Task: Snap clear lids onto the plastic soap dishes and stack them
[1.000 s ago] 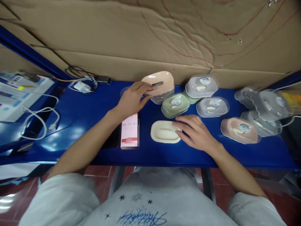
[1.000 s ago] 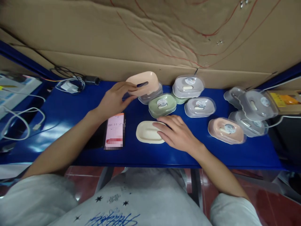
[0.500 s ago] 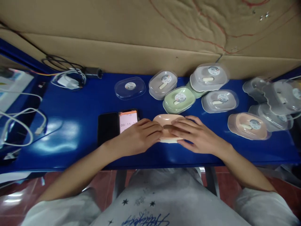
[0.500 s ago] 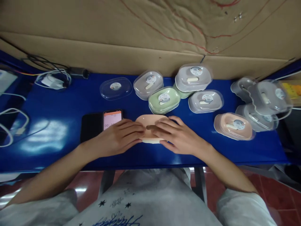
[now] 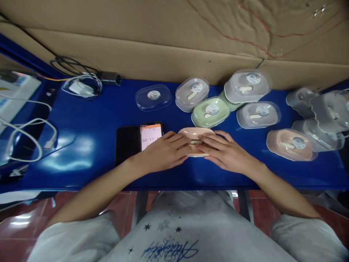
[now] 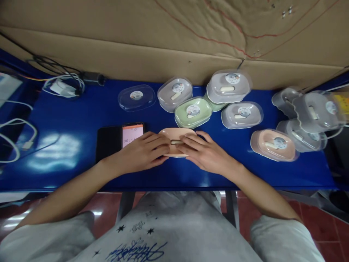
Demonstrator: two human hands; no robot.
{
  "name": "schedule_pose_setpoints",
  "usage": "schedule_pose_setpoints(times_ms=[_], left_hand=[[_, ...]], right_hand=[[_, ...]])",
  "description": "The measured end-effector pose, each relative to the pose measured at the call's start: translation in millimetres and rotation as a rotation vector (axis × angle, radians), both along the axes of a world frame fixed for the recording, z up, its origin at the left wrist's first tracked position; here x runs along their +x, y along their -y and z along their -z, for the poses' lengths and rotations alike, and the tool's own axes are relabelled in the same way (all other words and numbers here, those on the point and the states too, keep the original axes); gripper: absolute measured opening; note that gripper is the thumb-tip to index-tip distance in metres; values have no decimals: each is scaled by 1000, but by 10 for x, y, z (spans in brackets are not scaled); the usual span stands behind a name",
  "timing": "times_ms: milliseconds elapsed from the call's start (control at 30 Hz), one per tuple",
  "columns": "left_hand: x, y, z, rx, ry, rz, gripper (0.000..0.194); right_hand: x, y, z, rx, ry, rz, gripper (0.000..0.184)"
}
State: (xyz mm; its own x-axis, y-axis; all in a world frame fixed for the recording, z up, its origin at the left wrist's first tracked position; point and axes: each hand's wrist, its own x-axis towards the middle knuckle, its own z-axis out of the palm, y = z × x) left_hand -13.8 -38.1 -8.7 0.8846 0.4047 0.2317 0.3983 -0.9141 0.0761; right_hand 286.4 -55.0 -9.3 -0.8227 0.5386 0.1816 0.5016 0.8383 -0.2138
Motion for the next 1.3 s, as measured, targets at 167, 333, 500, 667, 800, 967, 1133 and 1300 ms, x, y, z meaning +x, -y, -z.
schedule_pose_setpoints(times_ms=[167, 333, 500, 667, 800, 967, 1133, 1300], left_hand=[[15, -22, 8, 10, 25, 4, 18], [42, 4, 25, 4, 26, -29, 21], [-48, -75, -28, -210, 100, -14, 19], [-388, -565, -117, -217, 220, -363, 22], [-722, -967, -37, -228, 5, -807, 71], [-915, -1050, 56, -277, 75, -827, 70], [-799, -734, -282, -225, 318, -581, 56], [-278, -302, -291, -233, 394, -327, 59]], right_hand=[[-17, 15, 28, 6, -8, 22, 44], [-34, 38, 64, 59, 16, 16, 43], [-63, 33, 87, 21, 33, 31, 44], [-80, 24, 111, 3, 4, 26, 53], [-58, 13, 145, -2, -8, 23, 51], [-44, -4, 143, -35, -40, 15, 53], [-10, -19, 66, 24, -183, 48, 75], [78, -55, 13, 137, -302, 137, 101]])
